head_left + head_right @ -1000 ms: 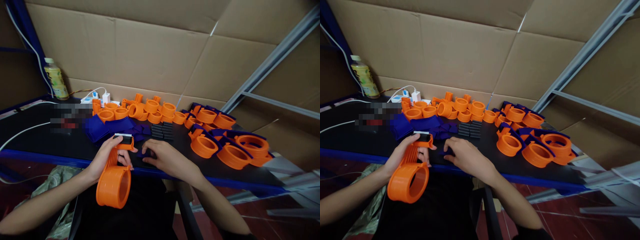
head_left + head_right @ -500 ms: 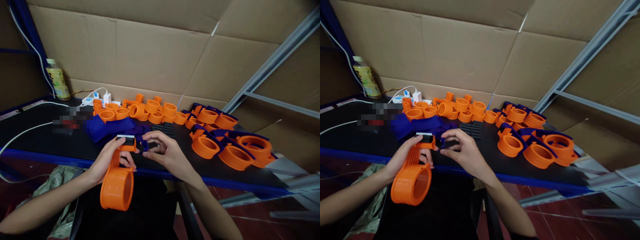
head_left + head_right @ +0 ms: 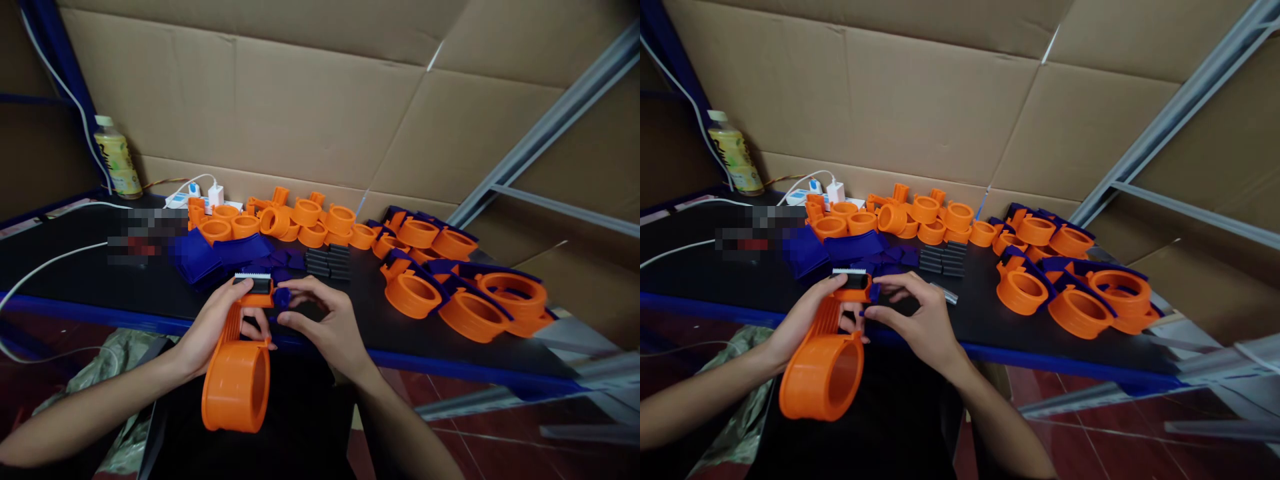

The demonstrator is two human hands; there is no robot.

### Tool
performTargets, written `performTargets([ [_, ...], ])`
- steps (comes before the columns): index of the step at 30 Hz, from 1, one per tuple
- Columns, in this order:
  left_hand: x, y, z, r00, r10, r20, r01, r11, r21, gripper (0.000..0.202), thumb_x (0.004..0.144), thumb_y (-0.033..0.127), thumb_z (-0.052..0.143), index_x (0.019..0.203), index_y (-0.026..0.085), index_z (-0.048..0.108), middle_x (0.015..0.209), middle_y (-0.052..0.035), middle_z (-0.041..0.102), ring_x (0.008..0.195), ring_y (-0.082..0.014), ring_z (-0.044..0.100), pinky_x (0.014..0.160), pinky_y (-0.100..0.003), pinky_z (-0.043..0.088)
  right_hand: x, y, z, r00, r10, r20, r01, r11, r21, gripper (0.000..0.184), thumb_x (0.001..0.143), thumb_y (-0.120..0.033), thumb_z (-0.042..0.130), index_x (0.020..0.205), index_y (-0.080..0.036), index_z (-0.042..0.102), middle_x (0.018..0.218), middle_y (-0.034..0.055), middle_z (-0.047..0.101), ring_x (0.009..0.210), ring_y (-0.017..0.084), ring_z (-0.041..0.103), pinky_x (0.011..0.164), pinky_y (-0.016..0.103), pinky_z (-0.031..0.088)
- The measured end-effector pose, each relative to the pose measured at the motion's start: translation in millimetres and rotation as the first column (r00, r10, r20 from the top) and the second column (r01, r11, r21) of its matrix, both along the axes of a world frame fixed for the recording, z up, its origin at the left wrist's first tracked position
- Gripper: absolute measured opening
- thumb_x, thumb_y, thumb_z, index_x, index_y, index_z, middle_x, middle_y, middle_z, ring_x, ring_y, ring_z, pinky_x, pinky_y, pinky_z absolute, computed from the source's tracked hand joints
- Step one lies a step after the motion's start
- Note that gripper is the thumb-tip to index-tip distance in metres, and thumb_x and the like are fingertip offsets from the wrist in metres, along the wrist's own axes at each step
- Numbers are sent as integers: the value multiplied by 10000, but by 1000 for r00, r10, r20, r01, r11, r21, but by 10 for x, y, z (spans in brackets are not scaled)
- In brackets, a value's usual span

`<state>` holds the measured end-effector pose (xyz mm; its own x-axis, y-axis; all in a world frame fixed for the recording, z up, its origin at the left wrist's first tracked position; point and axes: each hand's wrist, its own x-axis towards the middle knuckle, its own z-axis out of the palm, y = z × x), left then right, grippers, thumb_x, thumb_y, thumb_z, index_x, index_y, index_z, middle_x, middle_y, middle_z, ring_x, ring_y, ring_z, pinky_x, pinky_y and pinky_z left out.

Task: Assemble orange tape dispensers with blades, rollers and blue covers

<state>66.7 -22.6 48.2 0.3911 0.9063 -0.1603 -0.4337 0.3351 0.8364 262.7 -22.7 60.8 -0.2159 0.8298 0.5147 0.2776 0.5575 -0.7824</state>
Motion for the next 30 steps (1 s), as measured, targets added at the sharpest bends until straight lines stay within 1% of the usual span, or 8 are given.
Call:
performTargets([
  [4, 22, -20, -13, 999, 18, -34, -15, 996, 88, 278, 904, 449, 613, 1016, 210, 523, 671, -54, 736, 593, -246, 743, 591, -334, 601, -46, -88, 12, 998, -63, 10, 63, 998, 0, 406, 808, -332, 789, 1184, -220, 686, 888, 23, 730, 706, 127, 663, 626, 235, 535],
  [8, 42, -35, -29, 997, 48, -58, -40, 990, 133, 265, 912, 433, 613, 1013, 209, 515, 685, -48, 740, 586, -220, 736, 625, -341, 614, -79, -158, 10, 979, -177, 104, 167, 981, 100, 372, 833, -348, 760, 1179, -224, 700, 857, 30, 733, 619, 122, 612, 553, 241, 498],
  [12, 53, -36, -58, 995, 73, -63, -60, 981, 185, 298, 890, 447, 644, 1025, 205, 536, 717, -33, 721, 594, -224, 732, 577, -337, 607, -78, -167, 15, 957, -223, 187, 190, 965, 179, 427, 871, -353, 726, 1281, -247, 668, 796, 8, 728, 560, 110, 547, 561, 250, 485],
  [16, 65, -33, -76, 994, 81, -77, -62, 974, 218, 306, 897, 439, 641, 1065, 203, 543, 744, -22, 712, 625, -227, 739, 611, -365, 624, -89, -111, -5, 925, -260, 275, 201, 953, 227, 398, 915, -379, 672, 1286, -234, 676, 782, 13, 714, 601, 120, 568, 611, 261, 485],
  [21, 70, -47, -33, 993, 101, -64, -90, 984, 154, 291, 904, 404, 640, 1090, 199, 549, 843, -56, 755, 654, -234, 759, 630, -377, 637, -132, -35, -113, 910, -259, 324, 170, 946, 277, 416, 989, -382, 561, 1372, -225, 609, 811, 23, 724, 694, 141, 625, 721, 285, 515],
  [25, 65, -53, 13, 990, 139, -22, -137, 986, 95, 256, 890, 353, 664, 1073, 199, 574, 837, -39, 761, 575, -193, 738, 615, -356, 643, -119, -58, -111, 874, -256, 413, 126, 941, 314, 436, 1027, -354, 477, 1417, -178, 558, 1001, 92, 729, 842, 186, 650, 819, 346, 532],
  [28, 56, -41, 23, 988, 154, 10, -154, 986, 69, 230, 882, 343, 677, 1030, 203, 571, 839, -34, 766, 569, -194, 739, 619, -364, 648, -47, -85, -24, 845, -150, 513, 23, 969, 245, 535, 1022, -334, 489, 1528, -182, 403, 1106, 106, 687, 990, 210, 637, 899, 376, 533],
  [30, 51, -32, 21, 992, 125, 10, -126, 990, 63, 235, 890, 344, 667, 1042, 199, 562, 858, -54, 774, 578, -209, 746, 625, -372, 647, 18, -83, 34, 853, -57, 518, -39, 984, 173, 585, 1003, -309, 538, 1551, -216, 355, 1091, 74, 677, 983, 185, 635, 894, 341, 537],
])
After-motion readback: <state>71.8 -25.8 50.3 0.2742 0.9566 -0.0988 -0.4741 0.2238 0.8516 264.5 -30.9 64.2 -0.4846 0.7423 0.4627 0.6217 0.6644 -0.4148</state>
